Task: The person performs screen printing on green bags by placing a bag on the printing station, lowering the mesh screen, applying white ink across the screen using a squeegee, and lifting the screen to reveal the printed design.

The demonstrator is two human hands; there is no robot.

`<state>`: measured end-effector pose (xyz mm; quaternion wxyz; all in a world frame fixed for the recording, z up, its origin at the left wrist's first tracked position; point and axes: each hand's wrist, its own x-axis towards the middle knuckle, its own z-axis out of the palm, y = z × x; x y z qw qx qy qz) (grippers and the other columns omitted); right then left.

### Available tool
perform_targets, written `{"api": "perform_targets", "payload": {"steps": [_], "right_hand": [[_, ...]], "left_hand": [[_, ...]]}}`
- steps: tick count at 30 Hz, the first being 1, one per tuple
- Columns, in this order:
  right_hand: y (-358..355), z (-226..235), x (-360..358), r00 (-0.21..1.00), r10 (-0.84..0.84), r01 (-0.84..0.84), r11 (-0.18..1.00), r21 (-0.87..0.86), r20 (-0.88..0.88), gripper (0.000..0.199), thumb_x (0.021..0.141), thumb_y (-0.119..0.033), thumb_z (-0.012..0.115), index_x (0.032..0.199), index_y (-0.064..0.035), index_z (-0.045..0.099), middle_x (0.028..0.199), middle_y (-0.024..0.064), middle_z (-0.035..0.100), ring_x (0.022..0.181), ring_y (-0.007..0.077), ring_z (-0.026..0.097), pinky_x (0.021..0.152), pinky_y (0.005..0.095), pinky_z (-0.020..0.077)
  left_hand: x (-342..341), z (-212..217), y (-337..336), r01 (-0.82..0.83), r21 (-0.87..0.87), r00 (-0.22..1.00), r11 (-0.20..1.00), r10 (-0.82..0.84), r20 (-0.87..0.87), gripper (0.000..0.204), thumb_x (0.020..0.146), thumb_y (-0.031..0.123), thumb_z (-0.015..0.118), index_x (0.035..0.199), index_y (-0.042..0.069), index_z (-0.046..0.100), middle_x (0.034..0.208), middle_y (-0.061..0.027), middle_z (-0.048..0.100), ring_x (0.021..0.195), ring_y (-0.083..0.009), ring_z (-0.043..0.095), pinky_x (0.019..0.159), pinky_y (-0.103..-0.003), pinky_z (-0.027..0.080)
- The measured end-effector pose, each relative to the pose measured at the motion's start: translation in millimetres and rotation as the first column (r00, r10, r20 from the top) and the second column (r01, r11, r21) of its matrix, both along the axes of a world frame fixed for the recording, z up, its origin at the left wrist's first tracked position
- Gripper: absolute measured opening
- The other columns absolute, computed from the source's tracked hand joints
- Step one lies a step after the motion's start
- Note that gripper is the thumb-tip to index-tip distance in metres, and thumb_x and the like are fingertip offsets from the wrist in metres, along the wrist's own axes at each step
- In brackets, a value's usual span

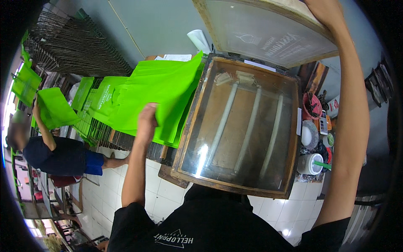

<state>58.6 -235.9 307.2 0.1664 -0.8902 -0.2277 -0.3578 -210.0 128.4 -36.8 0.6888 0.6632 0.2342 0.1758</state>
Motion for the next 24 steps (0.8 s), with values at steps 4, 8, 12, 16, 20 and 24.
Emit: {"api": "perform_targets", "payload": {"steps": [4, 8, 12, 16, 20, 24], "right_hand": [[-5.1, 8.1, 19.3, 0.996, -0.08, 0.078, 0.995, -0.056, -0.037, 0.058, 0.077, -0.05, 0.08, 0.091, 0.006, 0.076, 0.083, 0.0268, 0.072, 0.076, 0.0372, 0.071, 0.073, 0.0442, 0.0541], [-5.6, -2.5, 27.9, 0.998, 0.06, -0.059, 0.998, -0.035, 0.02, 0.061, 0.078, -0.052, 0.079, 0.1, 0.005, 0.076, 0.094, 0.0272, 0.073, 0.087, 0.0388, 0.072, 0.08, 0.0448, 0.0555], [-7.6, 0.7, 28.5, 0.996, 0.088, -0.087, 0.995, -0.047, 0.015, 0.061, 0.079, -0.051, 0.078, 0.104, 0.0042, 0.076, 0.1, 0.0257, 0.074, 0.094, 0.0387, 0.072, 0.086, 0.0456, 0.0551], [-16.1, 0.3, 34.7, 0.997, 0.078, -0.077, 0.995, -0.064, 0.007, 0.056, 0.081, -0.05, 0.077, 0.103, 0.0008, 0.077, 0.101, 0.0251, 0.074, 0.095, 0.0395, 0.071, 0.086, 0.0457, 0.0549], [-15.3, 4.7, 31.1, 0.996, 0.081, -0.079, 0.993, -0.091, 0.022, 0.052, 0.081, -0.051, 0.076, 0.101, -0.0027, 0.078, 0.102, 0.0235, 0.074, 0.097, 0.039, 0.071, 0.085, 0.0456, 0.0552], [-11.5, 6.0, 47.2, 0.999, 0.033, -0.031, 0.988, -0.151, 0.01, 0.049, 0.082, -0.05, 0.075, 0.098, -0.0048, 0.079, 0.102, 0.0203, 0.075, 0.097, 0.0379, 0.071, 0.084, 0.0456, 0.0553]], "left_hand": [[39.6, -7.8, -123.0, 0.618, 0.404, 0.786, 0.674, -0.518, -0.338, 0.047, 0.108, 0.04, 0.042, 0.14, 0.01, 0.059, 0.148, -0.0105, 0.055, 0.149, -0.0303, 0.035, 0.126, -0.047, 0.017], [51.1, -67.9, -233.3, 0.689, 0.598, 0.625, 0.41, -0.754, -0.203, 0.042, 0.109, 0.03, 0.042, 0.14, 0.006, 0.056, 0.151, -0.0134, 0.05, 0.148, -0.024, 0.037, 0.127, -0.05, 0.013], [49.4, -78.2, -335.1, 0.737, 0.625, 0.451, 0.258, -0.876, -0.172, 0.042, 0.107, 0.029, 0.047, 0.142, 0.005, 0.055, 0.152, -0.0141, 0.049, 0.148, -0.025, 0.038, 0.125, -0.05, 0.02], [62.8, -45.4, -373.4, 0.842, 0.467, 0.413, 0.27, -0.879, -0.237, 0.043, 0.102, 0.03, 0.057, 0.137, 0.004, 0.056, 0.149, -0.0146, 0.052, 0.14, -0.0322, 0.047, 0.121, -0.049, 0.029], [206.5, -30.1, -326.1, 0.544, 0.62, 0.773, 0.565, -0.625, -0.109, 0.052, 0.094, 0.033, 0.067, 0.137, 0.007, 0.055, 0.138, -0.0254, 0.056, 0.133, -0.0414, 0.049, 0.116, -0.051, 0.034], [297.8, -28.2, -310.6, 0.678, 0.721, 0.72, 0.145, -0.329, -0.611, 0.114, 0.071, 0.079, 0.068, 0.161, 0.023, 0.026, 0.166, -0.0282, 0.002, 0.153, -0.0484, -0.004, 0.119, -0.068, 0.0]]}}
